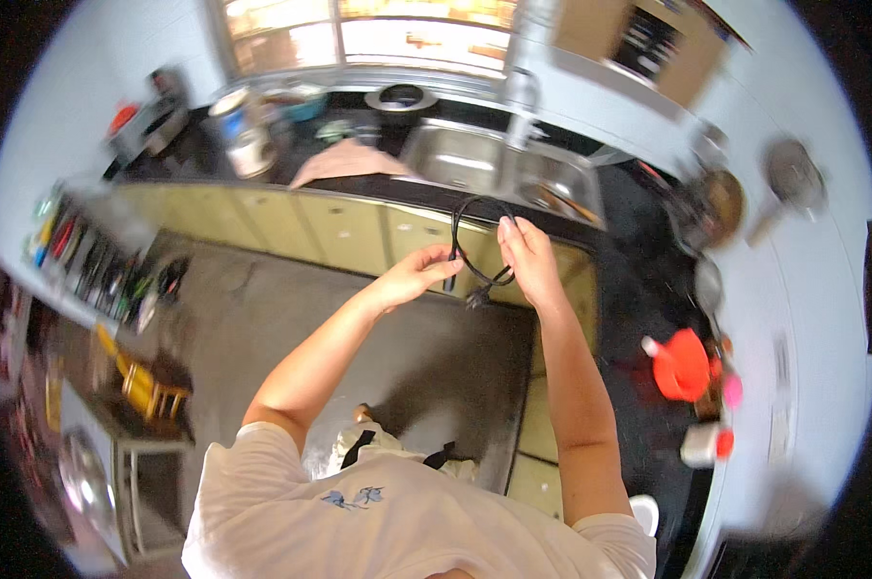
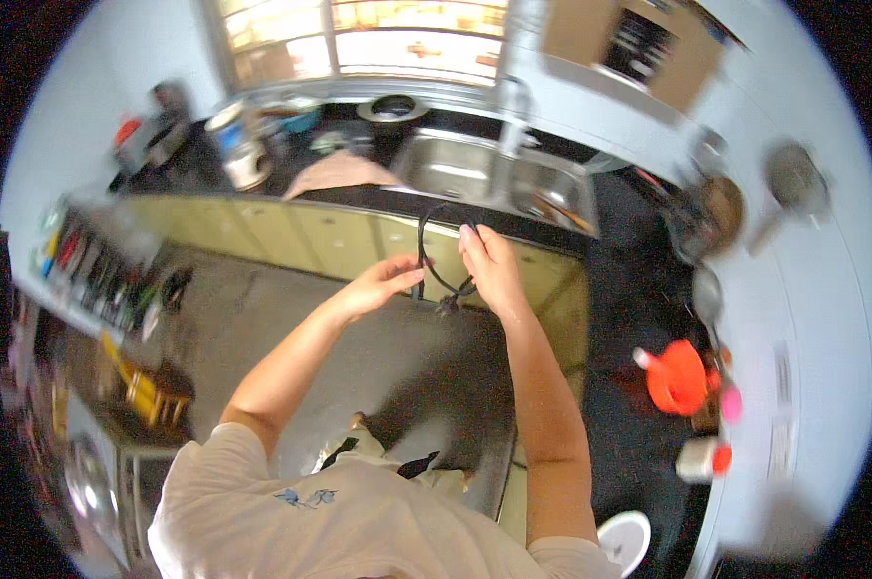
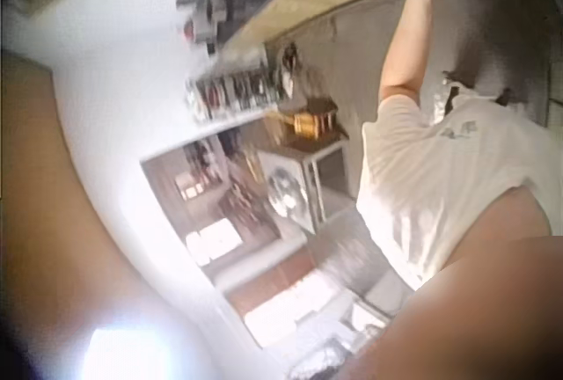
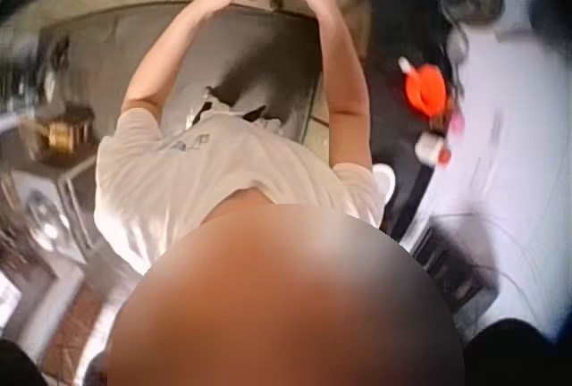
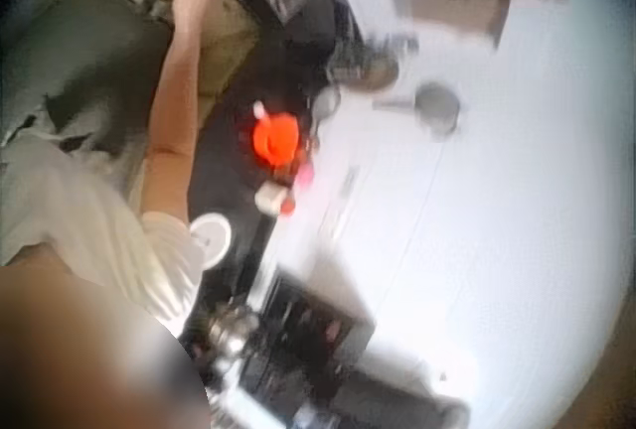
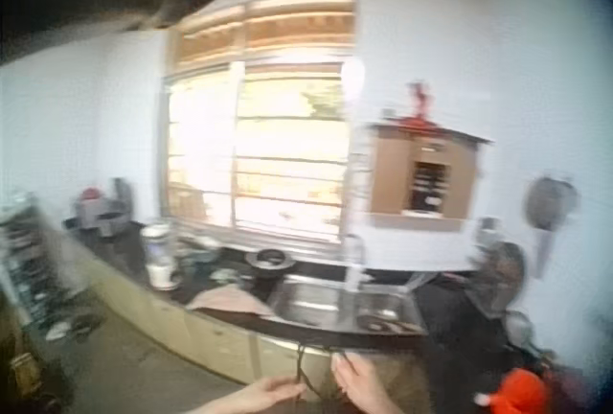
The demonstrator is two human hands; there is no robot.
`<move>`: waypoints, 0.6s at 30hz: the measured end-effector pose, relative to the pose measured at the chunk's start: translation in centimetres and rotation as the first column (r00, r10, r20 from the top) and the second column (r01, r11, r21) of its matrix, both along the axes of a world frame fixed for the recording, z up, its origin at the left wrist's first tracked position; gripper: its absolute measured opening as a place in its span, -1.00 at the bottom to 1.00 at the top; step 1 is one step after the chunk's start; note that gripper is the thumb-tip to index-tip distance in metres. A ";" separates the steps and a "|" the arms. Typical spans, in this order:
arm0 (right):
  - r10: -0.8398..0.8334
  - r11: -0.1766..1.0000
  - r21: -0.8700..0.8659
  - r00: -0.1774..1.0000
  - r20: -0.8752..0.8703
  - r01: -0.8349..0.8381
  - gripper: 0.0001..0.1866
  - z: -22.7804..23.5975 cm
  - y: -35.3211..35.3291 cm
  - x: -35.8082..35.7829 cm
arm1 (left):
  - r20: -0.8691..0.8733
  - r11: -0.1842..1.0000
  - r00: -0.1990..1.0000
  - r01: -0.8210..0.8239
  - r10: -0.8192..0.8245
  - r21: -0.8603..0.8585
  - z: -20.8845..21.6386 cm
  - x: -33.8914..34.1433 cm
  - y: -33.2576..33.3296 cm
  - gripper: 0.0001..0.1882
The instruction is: The person washes a transparent electric kettle jug at the sink using a green cloth and running water, scrubbing the interior and exterior. They rinse the cloth, dry the jug, and place the lid back on. The person then picks up the power cord, walks to a table, and places the kettle down.
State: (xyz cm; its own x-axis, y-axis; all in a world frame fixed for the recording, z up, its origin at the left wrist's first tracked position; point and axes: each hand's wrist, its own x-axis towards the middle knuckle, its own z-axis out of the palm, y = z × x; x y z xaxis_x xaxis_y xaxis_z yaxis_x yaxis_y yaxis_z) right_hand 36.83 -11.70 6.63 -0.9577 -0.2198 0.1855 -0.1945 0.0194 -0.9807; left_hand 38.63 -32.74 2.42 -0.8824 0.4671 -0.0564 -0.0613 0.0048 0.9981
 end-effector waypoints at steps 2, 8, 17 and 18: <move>0.224 0.975 -0.020 0.974 0.023 -0.223 -0.67 -0.6 -9.4 -2.9 | -0.036 0.978 0.980 -0.196 0.194 -0.066 -0.4 0.7 -9.0 -0.42; 0.191 0.945 -0.248 0.976 -0.105 -0.212 -0.67 -1.5 -35.0 -7.0 | -0.167 0.214 0.233 -0.969 0.958 -0.128 -9.4 3.8 -30.9 -0.46; 0.474 0.845 -0.314 0.878 0.064 -0.433 -0.69 -6.8 -51.7 -13.0 | 0.540 0.278 0.608 -0.773 0.582 0.571 -5.6 -5.7 -36.8 -0.22; 0.506 0.829 -0.297 0.862 0.038 -0.474 -0.69 -7.2 -52.2 -14.5 | 0.514 0.256 0.548 -0.807 0.659 0.533 -5.6 -7.7 -37.7 -0.21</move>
State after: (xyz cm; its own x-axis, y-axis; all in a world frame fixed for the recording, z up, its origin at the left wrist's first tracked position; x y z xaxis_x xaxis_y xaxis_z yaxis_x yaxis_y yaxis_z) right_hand 22.29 -63.90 -0.58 -0.7547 -0.6228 0.2062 0.0011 -0.3156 -0.9489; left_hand 30.90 -70.41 -3.15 -0.8732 -0.4226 -0.2429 0.1818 -0.7448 0.6420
